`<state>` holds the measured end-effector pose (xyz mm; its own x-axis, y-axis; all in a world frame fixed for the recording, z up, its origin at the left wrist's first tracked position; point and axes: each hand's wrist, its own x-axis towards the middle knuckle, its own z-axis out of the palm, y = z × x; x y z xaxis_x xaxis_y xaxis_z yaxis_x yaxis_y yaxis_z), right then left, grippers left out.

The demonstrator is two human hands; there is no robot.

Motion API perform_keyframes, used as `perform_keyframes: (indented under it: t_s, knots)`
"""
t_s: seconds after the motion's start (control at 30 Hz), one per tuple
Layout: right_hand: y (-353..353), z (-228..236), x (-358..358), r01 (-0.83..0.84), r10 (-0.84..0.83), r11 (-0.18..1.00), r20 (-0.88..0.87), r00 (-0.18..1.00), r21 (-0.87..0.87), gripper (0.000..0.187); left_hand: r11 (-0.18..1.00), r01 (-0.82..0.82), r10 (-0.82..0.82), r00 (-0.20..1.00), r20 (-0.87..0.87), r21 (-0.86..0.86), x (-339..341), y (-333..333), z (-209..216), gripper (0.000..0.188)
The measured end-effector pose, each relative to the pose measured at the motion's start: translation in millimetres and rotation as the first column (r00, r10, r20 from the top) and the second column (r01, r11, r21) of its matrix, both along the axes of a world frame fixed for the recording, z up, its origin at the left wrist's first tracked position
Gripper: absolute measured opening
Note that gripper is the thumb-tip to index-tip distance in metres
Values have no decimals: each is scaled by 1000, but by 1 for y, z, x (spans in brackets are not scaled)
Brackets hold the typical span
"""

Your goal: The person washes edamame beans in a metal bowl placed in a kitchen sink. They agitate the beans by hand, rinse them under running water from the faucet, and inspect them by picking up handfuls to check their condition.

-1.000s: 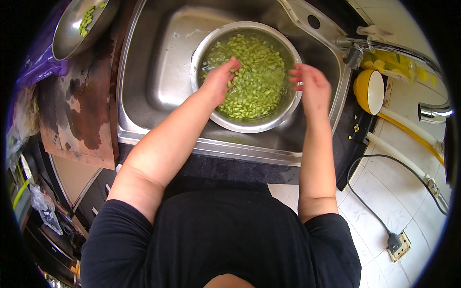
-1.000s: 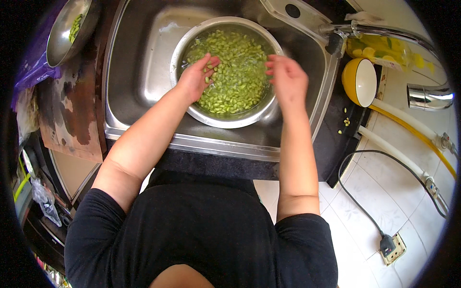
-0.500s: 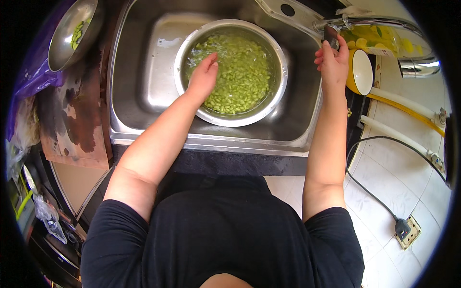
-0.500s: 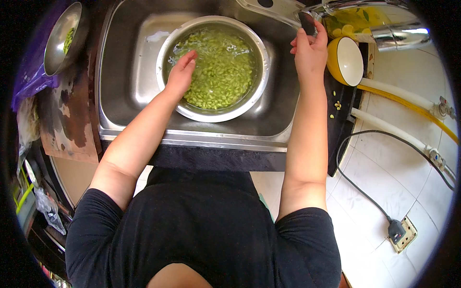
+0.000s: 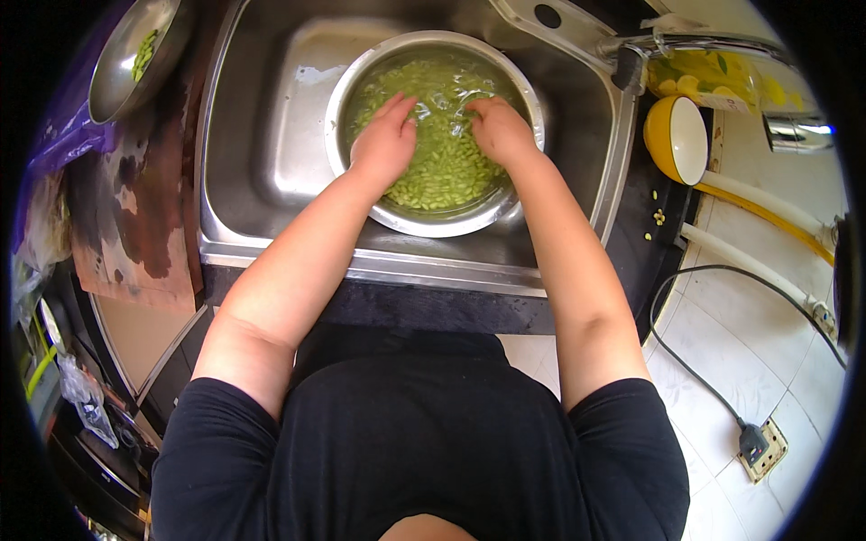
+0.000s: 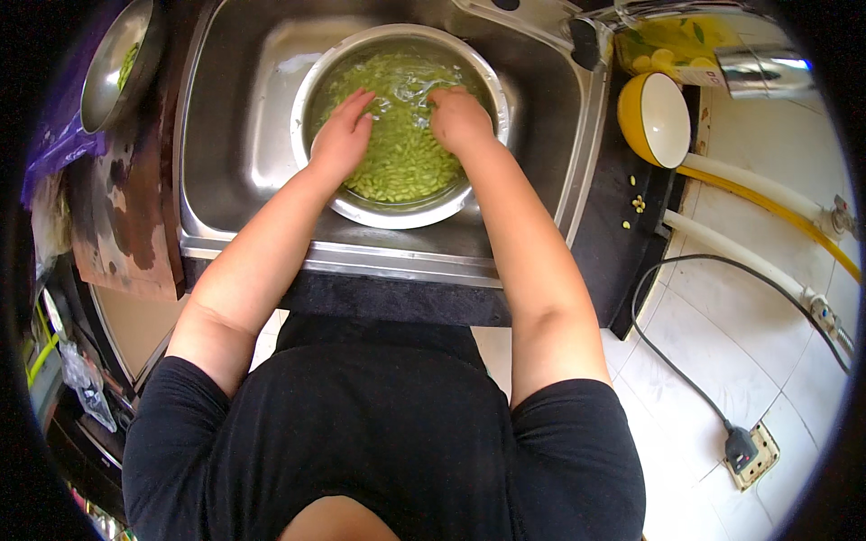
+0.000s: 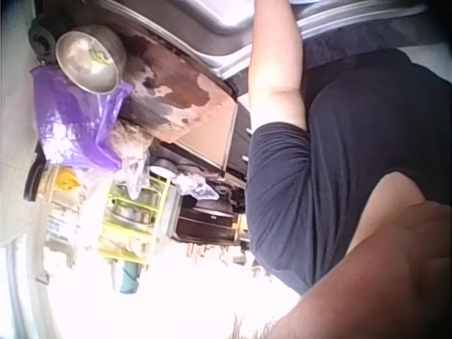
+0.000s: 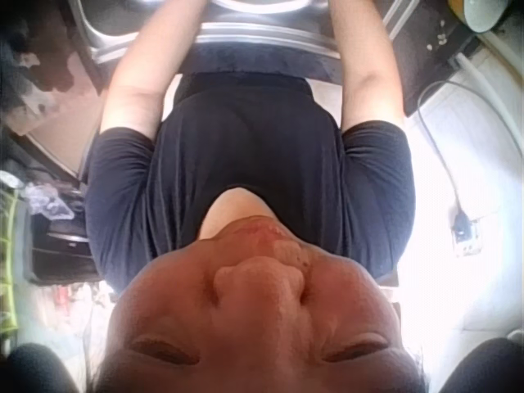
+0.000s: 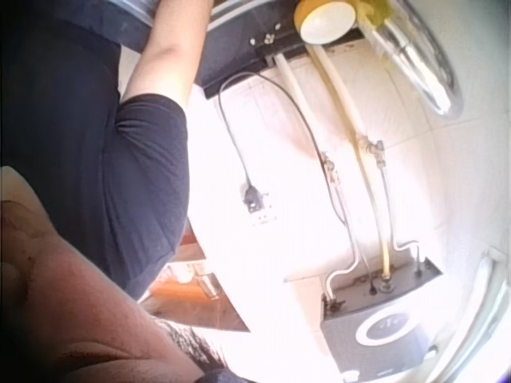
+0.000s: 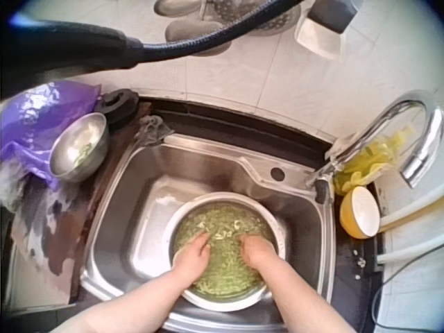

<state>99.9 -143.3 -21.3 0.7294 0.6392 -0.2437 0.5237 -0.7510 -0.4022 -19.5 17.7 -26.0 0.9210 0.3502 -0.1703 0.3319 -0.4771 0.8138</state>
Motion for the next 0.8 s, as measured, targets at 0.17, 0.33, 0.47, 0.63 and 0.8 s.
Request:
perform_keyframes:
  t_s: [0.17, 0.33, 0.47, 0.63, 0.8]
  knots:
    - [21, -2, -9, -115, 84, 975, -164, 983, -191, 33, 999, -37, 37, 997, 70, -6, 2, 3, 1, 31]
    - [2, 6, -13, 438, -229, 898, -796, 560, 50, 31, 993, -48, 49, 999, -7, 107, 1, 4, 1, 29]
    - [-8, 49, -33, 586, -51, 750, -857, 514, 307, 27, 996, -48, 48, 999, 5, 80, 1, 4, 5, 29]
    - [-28, 79, -49, 679, 228, 571, -883, 409, 462, 20, 997, -18, 18, 1000, 2, 75, -1, 6, -7, 30]
    - [-38, 90, -64, 803, 377, 375, -867, 325, 464, 35, 999, 22, -27, 985, -170, -32, -1, 5, 2, 32]
